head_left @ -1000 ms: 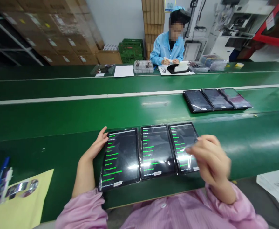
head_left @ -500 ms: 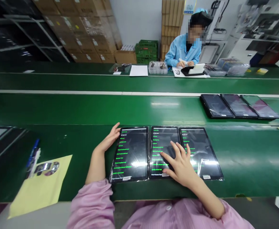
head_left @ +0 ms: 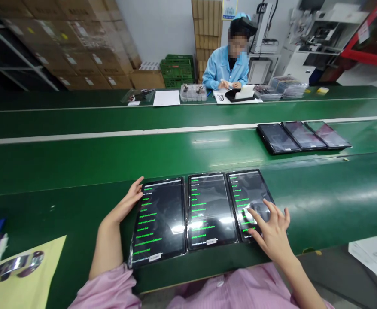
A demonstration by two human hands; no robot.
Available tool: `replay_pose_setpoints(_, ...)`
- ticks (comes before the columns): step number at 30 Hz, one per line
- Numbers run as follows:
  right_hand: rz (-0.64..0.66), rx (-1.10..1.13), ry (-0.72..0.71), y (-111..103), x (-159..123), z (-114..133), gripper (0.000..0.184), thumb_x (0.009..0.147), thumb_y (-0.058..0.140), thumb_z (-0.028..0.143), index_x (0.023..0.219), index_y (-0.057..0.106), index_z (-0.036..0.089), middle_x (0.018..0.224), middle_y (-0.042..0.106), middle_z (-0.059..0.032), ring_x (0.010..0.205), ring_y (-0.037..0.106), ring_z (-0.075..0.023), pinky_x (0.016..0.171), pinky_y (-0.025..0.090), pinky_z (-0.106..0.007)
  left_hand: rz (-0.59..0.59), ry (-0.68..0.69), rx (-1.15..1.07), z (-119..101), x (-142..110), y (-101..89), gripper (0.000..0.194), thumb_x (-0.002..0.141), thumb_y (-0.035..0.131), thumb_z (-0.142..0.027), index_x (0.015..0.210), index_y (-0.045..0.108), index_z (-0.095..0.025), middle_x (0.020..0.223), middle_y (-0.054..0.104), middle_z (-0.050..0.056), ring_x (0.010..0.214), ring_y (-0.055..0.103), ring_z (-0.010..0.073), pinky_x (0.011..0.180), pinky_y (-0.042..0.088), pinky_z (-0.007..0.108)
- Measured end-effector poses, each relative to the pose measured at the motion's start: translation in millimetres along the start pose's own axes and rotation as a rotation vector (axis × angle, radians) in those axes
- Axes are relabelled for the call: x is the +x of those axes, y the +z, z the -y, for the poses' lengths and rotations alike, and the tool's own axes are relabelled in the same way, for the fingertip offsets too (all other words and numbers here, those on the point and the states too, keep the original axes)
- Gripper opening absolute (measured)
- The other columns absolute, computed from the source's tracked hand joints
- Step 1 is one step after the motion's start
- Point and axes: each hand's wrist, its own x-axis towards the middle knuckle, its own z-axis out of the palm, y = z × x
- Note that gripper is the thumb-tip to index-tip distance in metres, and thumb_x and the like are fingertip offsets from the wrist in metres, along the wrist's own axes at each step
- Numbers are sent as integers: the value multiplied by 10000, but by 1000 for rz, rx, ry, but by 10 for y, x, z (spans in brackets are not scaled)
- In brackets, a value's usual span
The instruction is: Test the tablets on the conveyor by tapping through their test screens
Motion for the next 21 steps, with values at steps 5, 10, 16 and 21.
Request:
replay_pose_setpoints(5,7,-35,42,14,-21,-61,350,980,434,463,1228,641,326,1446,339,-129,1267,355,-393,1055,138,-726,45,-4,-15,-33,-14,-2,908,702,707,-669,1486,367,-362,1561,359,82,1476,187,377,1189,163,553)
replay_pose_setpoints(10,-129,-22,92,-10,32,-198,460,988,331,530,1184,608,221,1368,388,-178,1212,411,-391,1035,164,-726,198,35,10,-147,-157,-44,1010,646,832,-502,1505,327,-340,1556,346,124,1469,218,376,1143,286,556)
replay_pose_setpoints(16,-323,-5,175,0,59,-598,586,958,304,626,1157,613,169,1262,504,-243,1160,473,-452,950,313,-681,350,89,73,-354,-475,-87,1109,542,903,-281,1497,340,-311,1619,215,97,1476,174,389,1130,318,549)
replay_pose_setpoints(21,-513,-6,237,221,47,-1073,775,859,253,796,1103,678,195,1019,604,-269,972,560,-470,745,349,-627,380,147,122,-401,-538,-50,1133,537,907,-261,1511,328,-252,1615,217,122,1465,185,412,1124,342,540)
